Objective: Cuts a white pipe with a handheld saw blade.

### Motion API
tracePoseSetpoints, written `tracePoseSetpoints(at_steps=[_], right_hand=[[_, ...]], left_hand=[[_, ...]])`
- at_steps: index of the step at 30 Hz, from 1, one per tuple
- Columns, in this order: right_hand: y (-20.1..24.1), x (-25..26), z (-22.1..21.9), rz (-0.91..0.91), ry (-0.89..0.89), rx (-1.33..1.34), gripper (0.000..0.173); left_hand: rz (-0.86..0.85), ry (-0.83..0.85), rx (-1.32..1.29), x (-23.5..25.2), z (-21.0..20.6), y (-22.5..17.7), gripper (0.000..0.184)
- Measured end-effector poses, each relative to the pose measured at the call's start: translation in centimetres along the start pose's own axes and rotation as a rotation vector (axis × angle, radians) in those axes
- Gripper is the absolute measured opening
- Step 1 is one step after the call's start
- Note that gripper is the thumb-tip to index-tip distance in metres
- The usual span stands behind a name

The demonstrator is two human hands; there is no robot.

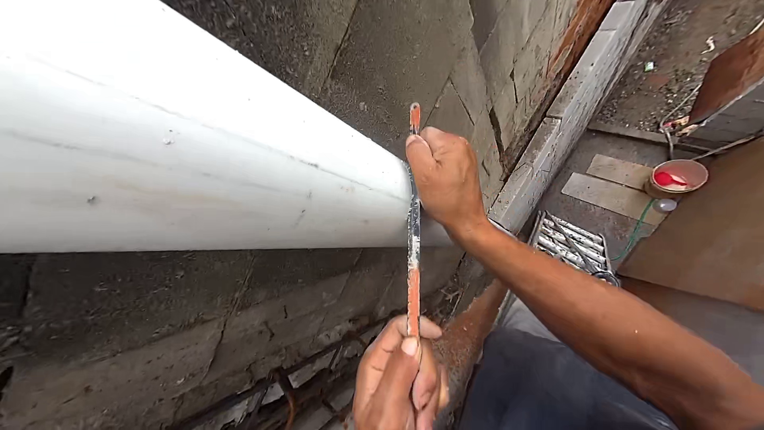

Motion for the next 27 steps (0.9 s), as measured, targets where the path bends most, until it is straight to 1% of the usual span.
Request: tracePoseSetpoints(at_steps=[1, 3, 5, 7, 9, 11, 12, 13, 15, 16, 18, 19, 21, 23, 24, 25, 27], right_hand=[[0.0, 0.8, 0.0, 0.002, 0.013, -0.007, 0.035], [-0.3, 4.3, -0.3, -0.038, 0.057, -0.018, 0.035], [-0.9, 6.7, -0.8, -0.109, 0.065, -0.002, 0.038], [-1.0, 6.5, -0.7, -0.120, 0.045, -0.001, 0.039], [-0.7, 3.1, -0.3, -0.102, 0.046, 0.005, 0.036], [0.0, 0.8, 0.0, -0.031, 0.008, 0.022, 0.035], [-0.1, 0.2, -0.1, -0.015, -0.007, 0.024, 0.036], [-0.1, 0.6, -0.1, 0.001, -0.011, 0.016, 0.036], [0.0, 3.6, -0.1, -0.018, 0.022, -0.004, 0.036], [0.1, 5.2, -0.2, -0.040, 0.039, -0.010, 0.036], [0.1, 6.7, -0.6, -0.068, 0.030, -0.014, 0.037], [0.1, 6.6, -0.5, -0.065, 0.023, -0.014, 0.037], [-0.4, 2.9, -0.5, -0.066, 0.035, 0.007, 0.035], [0.1, 0.2, 0.0, -0.005, 0.004, 0.047, 0.036], [0.0, -0.4, 0.0, -0.020, -0.001, 0.042, 0.036], [-0.1, -0.3, -0.1, -0.029, 0.007, 0.033, 0.036], [-0.2, 2.4, -0.2, -0.037, 0.028, 0.031, 0.036]], left_hand=[[-0.015, 0.004, 0.031, 1.1, -0.4, -0.2, 0.025], [-0.067, 0.004, 0.079, 4.8, -1.2, -0.4, 0.026], [-0.108, -0.003, 0.022, 6.9, -1.4, -0.3, 0.029], [-0.101, -0.022, 0.013, 6.0, -1.0, -0.3, 0.030], [-0.055, -0.025, 0.087, 2.5, -0.4, 0.1, 0.026], [-0.023, 0.006, 0.021, 0.4, 0.1, 0.3, 0.027], [-0.018, 0.009, 0.002, 0.2, 0.1, 0.3, 0.027], [-0.025, 0.016, 0.023, 0.9, -0.2, 0.1, 0.027], [-0.065, 0.020, 0.078, 4.2, -1.1, -0.3, 0.026], [-0.080, 0.017, 0.056, 5.5, -1.3, -0.4, 0.027], [-0.101, 0.023, -0.028, 6.4, -1.3, -0.5, 0.029], [-0.098, 0.006, -0.018, 5.7, -1.0, -0.3, 0.028], [-0.049, -0.048, 0.093, 2.1, -0.4, 0.1, 0.025], [-0.007, -0.043, 0.073, -0.1, 0.2, 0.1, 0.025], [0.006, -0.037, 0.046, -0.6, 0.1, -0.1, 0.025], [0.007, -0.031, 0.042, -0.4, -0.3, -0.3, 0.025], [-0.035, -0.005, 0.088, 2.8, -1.0, -0.7, 0.025]])
Point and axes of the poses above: each hand's wrist, its own x-axis towards the middle knuckle, its own z-axis out of the back of the hand, y = z × x, the point moved 7 cm from there along x, towards the middle knuckle, and after that the axes turned 1 degree about -z, right-handed, at the moved point
